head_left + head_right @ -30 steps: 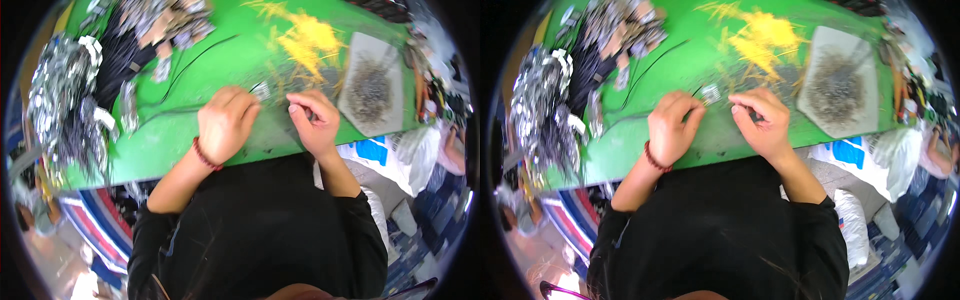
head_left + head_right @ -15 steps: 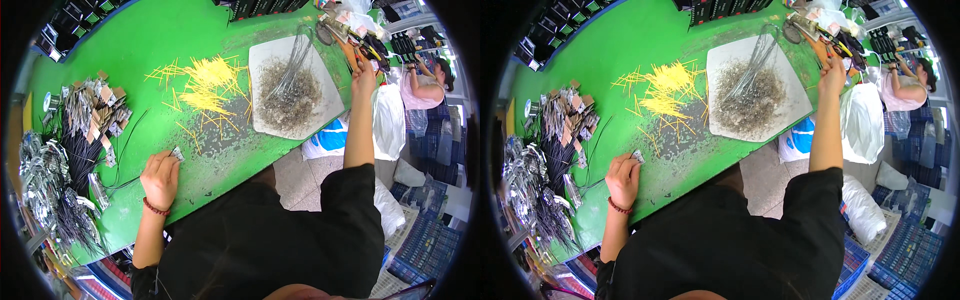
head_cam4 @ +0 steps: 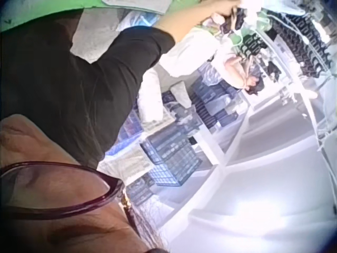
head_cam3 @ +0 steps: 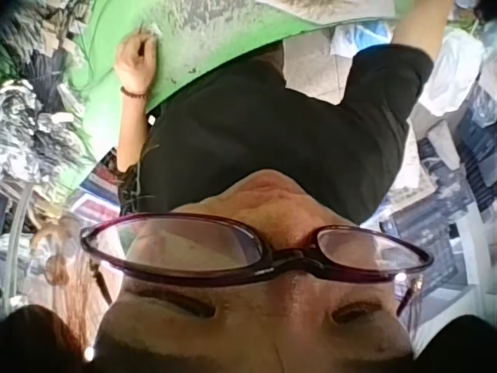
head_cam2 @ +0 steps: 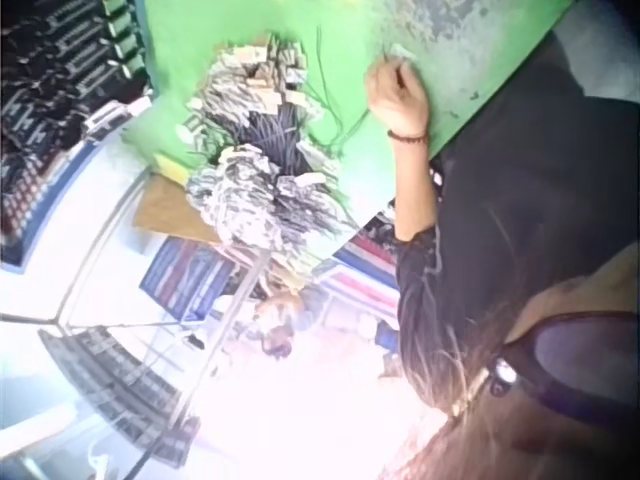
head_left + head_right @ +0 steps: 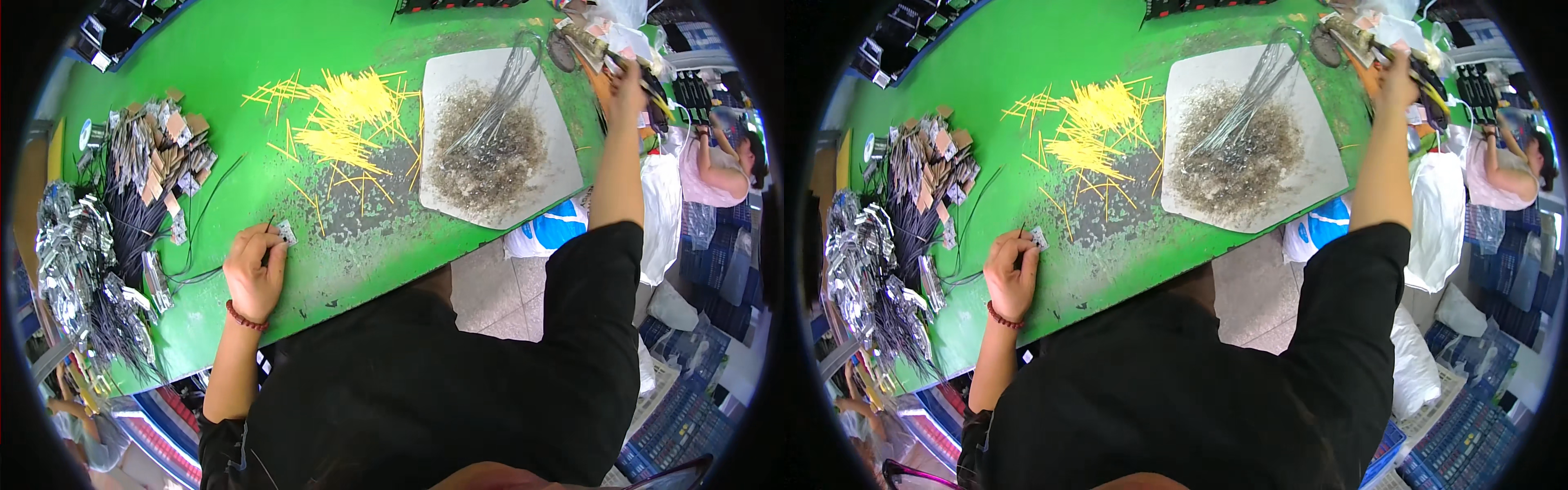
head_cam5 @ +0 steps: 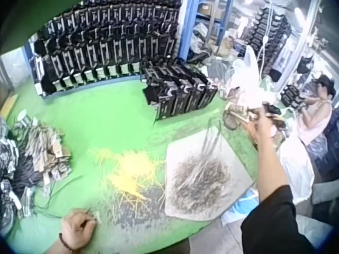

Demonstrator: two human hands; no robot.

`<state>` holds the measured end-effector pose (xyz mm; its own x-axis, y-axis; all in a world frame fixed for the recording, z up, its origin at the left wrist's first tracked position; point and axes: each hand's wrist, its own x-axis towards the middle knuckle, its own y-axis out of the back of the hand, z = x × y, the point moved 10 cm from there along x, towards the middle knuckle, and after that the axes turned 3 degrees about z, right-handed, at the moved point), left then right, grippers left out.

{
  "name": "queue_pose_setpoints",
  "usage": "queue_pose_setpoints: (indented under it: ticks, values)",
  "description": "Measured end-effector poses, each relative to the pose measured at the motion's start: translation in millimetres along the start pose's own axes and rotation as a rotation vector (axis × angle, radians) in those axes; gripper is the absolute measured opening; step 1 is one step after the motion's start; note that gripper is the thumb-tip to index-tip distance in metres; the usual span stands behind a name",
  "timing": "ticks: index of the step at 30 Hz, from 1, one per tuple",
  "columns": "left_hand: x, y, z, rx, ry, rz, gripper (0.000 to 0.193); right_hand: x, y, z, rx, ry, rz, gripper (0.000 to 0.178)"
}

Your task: The person solders wires and circuit boards into plastic shells using a soldering iron, places assembled shells into a crate, and ties a bag.

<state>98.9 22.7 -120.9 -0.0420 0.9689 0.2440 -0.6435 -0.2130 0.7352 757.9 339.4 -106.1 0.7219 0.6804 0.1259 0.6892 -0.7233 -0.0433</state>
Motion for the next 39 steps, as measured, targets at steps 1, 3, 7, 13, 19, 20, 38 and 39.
queue_pose_setpoints:
  ticks: [1, 3, 7, 13, 19, 20, 38, 39]
  values:
    - [1, 0, 0, -0.01, 0.012, 0.002, 0.007, 6, 13, -3, 0.17, -0.054, -0.057, 0.029]
    - [-2, 2, -3, -0.001, 0.024, 0.016, 0.007, -52, 34, -33, 0.258, 0.042, 0.102, 0.02]
    - [-4, 3, -2, -0.008, 0.052, 0.019, 0.005, -182, 28, -32, 0.347, -0.01, -0.182, 0.019]
    - [-2, 0, -3, -0.032, 0.025, 0.017, 0.006, -331, 10, -5, 0.464, -0.12, -0.491, 0.01]
    - [-7, 2, -5, -0.04, 0.043, 0.034, 0.006, -342, 0, -3, 0.29, -0.062, -0.484, 0.009]
    - [-7, 2, -6, -0.056, 0.05, 0.043, 0.006, -341, -2, -2, 0.284, -0.063, -0.49, 0.009]
    - [-5, 3, -7, -0.084, 0.057, 0.055, 0.006, -343, 0, -3, 0.165, 0.025, -0.436, 0.009]
    - [-6, 4, -8, -0.083, 0.06, 0.056, 0.006, -340, 2, 0, 0.248, -0.01, -0.414, 0.01]
